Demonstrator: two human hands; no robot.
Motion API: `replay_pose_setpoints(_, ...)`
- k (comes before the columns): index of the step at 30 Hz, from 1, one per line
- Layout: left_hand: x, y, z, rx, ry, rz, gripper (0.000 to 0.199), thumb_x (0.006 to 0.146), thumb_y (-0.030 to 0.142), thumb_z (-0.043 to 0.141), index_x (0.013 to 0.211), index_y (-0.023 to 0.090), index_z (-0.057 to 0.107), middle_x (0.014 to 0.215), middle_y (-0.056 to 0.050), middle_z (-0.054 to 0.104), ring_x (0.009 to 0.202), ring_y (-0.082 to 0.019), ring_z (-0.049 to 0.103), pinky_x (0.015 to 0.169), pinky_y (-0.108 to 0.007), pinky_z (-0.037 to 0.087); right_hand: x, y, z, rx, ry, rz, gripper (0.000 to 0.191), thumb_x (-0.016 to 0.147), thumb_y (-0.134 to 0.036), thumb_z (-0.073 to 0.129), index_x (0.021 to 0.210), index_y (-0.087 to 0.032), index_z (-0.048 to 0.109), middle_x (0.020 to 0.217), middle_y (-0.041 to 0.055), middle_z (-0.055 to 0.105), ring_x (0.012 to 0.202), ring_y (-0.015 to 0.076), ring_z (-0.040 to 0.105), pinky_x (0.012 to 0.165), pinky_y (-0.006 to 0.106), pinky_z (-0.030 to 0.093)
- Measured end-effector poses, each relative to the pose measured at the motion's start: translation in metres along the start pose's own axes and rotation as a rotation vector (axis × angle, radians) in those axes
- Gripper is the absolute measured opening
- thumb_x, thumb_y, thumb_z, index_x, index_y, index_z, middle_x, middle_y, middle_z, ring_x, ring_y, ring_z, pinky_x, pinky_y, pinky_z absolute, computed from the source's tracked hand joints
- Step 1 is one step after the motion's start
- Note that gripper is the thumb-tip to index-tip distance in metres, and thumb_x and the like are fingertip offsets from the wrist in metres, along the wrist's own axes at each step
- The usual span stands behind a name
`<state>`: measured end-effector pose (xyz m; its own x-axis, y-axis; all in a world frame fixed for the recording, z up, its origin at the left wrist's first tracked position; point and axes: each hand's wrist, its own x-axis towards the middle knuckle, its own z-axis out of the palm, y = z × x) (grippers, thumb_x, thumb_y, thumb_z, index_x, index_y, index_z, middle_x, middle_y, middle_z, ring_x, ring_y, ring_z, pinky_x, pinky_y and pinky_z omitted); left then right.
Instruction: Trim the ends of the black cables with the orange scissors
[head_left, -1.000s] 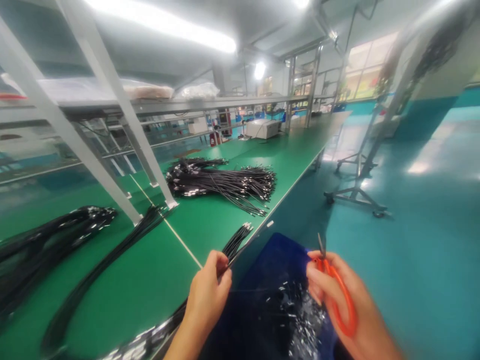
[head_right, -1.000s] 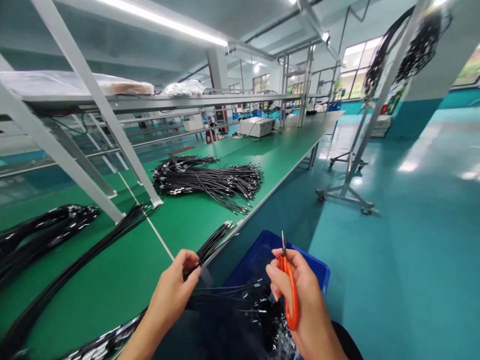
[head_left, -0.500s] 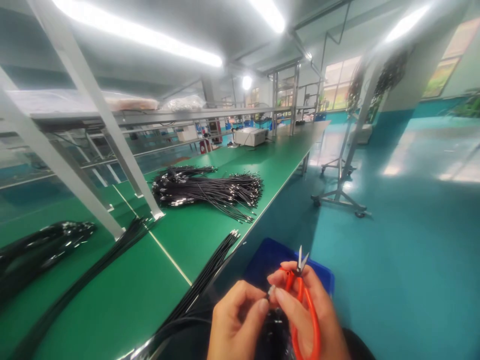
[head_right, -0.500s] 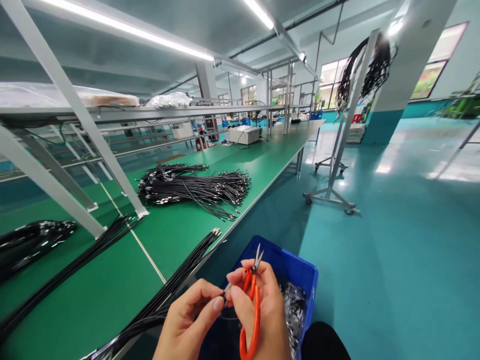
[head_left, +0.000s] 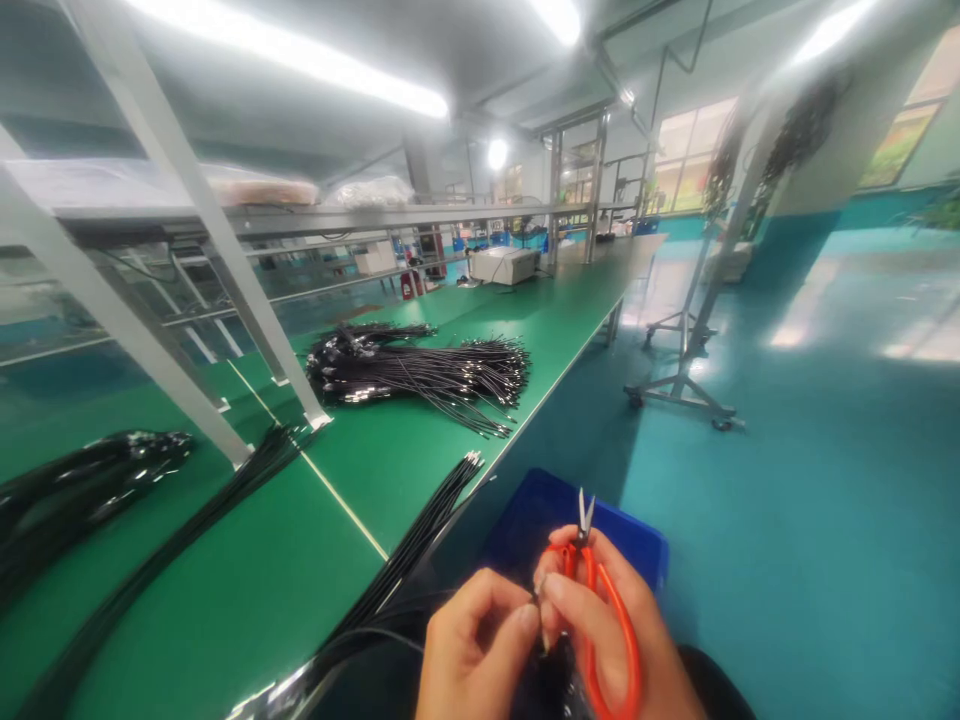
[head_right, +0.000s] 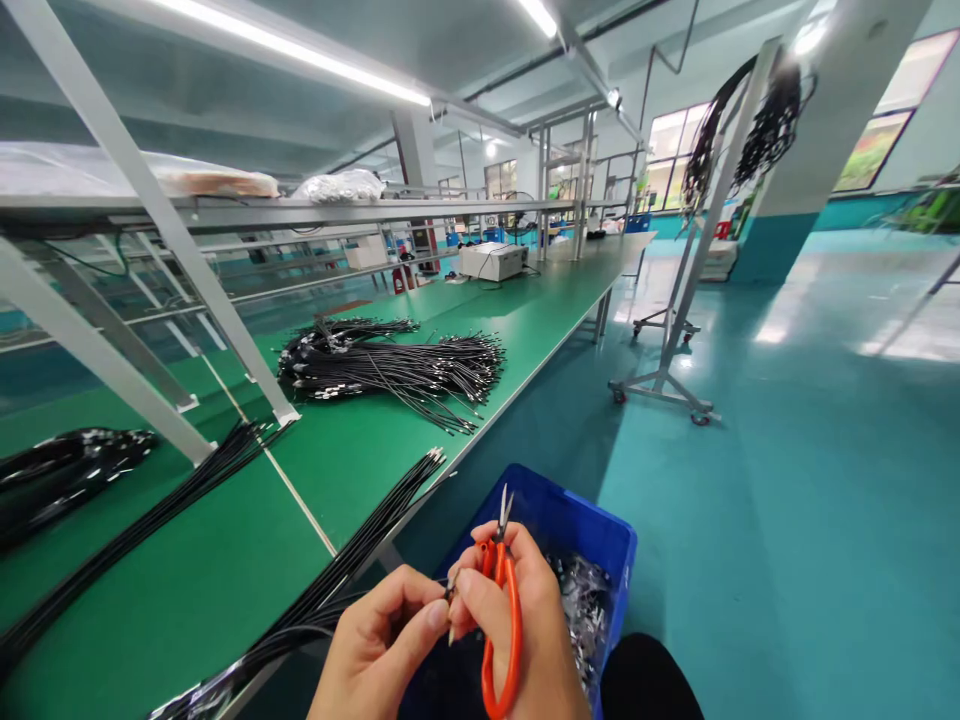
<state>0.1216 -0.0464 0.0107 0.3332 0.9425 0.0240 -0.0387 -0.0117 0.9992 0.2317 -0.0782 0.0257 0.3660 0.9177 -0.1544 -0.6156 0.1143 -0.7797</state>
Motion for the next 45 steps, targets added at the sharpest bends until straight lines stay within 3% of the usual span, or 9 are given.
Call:
replay_pose_setpoints(7,-0.004,0.001,0.008,-0.338,-0.018,-0.057,0.031,0.074,0.045,0.071,0.07,0.018,0.056,0.055,0.003,0.059,0.05,-0.01,0.05,0.051,-0.02,0.041,0.002,0.012,-0.003,0.119,-0.042,0.186,0.024,0.064,-0.029,0.076,0.082,-0.022,0.062,0.064,-0.0011,0.06,0.049,0.0151,0.054,0.048,0.028,0.045)
replay_pose_setpoints(13,-0.002,0.001,0.006,-0.111,0.13,0.12,0.025,0.077,0.041,0.069,0.074,0.017,0.061,0.064,0.002,0.056,0.056,-0.012,0.051,0.052,-0.021,0.042,-0.002,0.01,0.005,-0.001,0.001,0.159,0.03,0.063,-0.032,0.08,0.088,-0.025,0.064,0.07,-0.0002,0.063,0.059,0.0181,0.058,0.056,0.028,0.048)
replay_pose_setpoints(18,0.007,0.006,-0.006,-0.33,-0.1,-0.006,0.022,0.079,0.035,0.068,0.07,0.015,0.063,0.056,-0.001,0.065,0.05,-0.013,0.057,0.051,-0.024,0.046,-0.005,0.0,0.007,-0.028,-0.043,0.106,0.026,0.063,-0.036,0.079,0.082,-0.023,0.066,0.065,0.0006,0.061,0.055,0.0181,0.056,0.058,0.031,0.049)
replay_pose_setpoints(28,0.012,0.002,-0.001,-0.492,-0.108,-0.059,0.019,0.077,0.029,0.069,0.071,0.018,0.055,0.055,0.001,0.062,0.047,-0.011,0.054,0.046,-0.021,0.043,0.006,0.008,0.005,0.228,-0.066,0.232,0.026,0.053,-0.024,0.079,0.075,-0.021,0.066,0.055,-0.0016,0.06,0.049,0.0151,0.051,0.049,0.027,0.042)
replay_pose_setpoints(31,0.011,0.002,-0.01,-0.289,0.016,0.018,0.01,0.082,0.025,0.061,0.075,0.019,0.057,0.062,0.002,0.059,0.055,-0.013,0.057,0.053,-0.023,0.048,0.01,0.009,0.004,0.214,-0.082,0.268,0.019,0.061,-0.022,0.075,0.078,-0.02,0.066,0.053,-0.0019,0.059,0.049,0.0152,0.052,0.05,0.027,0.042)
replay_pose_setpoints(34,0.008,0.004,-0.021,0.312,0.228,0.387,0.015,0.083,0.014,0.055,0.094,0.022,0.063,0.091,-0.004,0.064,0.077,-0.016,0.064,0.069,-0.027,0.053,0.01,0.008,0.005,0.233,-0.063,0.284,0.02,0.063,-0.019,0.075,0.082,-0.019,0.066,0.061,-0.0009,0.063,0.054,0.0146,0.053,0.055,0.027,0.045)
replay_pose_setpoints(38,0.008,0.002,-0.028,0.81,0.257,0.724,0.028,0.081,0.009,0.058,0.1,0.026,0.069,0.109,-0.008,0.063,0.082,-0.019,0.065,0.069,-0.028,0.054,0.01,0.01,0.012,0.311,-0.077,0.275,0.023,0.058,-0.021,0.079,0.077,-0.019,0.067,0.056,-0.0009,0.062,0.055,0.0157,0.053,0.053,0.027,0.043)
replay_pose_setpoints(42,0.01,0.003,-0.032,0.814,0.278,0.735,0.021,0.083,0.01,0.058,0.089,0.025,0.071,0.099,-0.007,0.068,0.079,-0.019,0.066,0.067,-0.027,0.054,0.009,0.01,0.02,0.308,-0.082,0.299,0.023,0.054,-0.02,0.079,0.074,-0.019,0.066,0.054,-0.0019,0.06,0.054,0.0151,0.052,0.054,0.027,0.044)
replay_pose_setpoints(45,0.007,0.01,-0.029,0.488,0.174,0.474,0.014,0.084,0.017,0.057,0.088,0.023,0.069,0.086,-0.005,0.07,0.074,-0.018,0.068,0.064,-0.024,0.054,0.009,0.008,0.022,0.275,-0.047,0.263,0.021,0.054,-0.023,0.077,0.072,-0.02,0.066,0.053,-0.0021,0.058,0.053,0.0152,0.051,0.052,0.027,0.045)
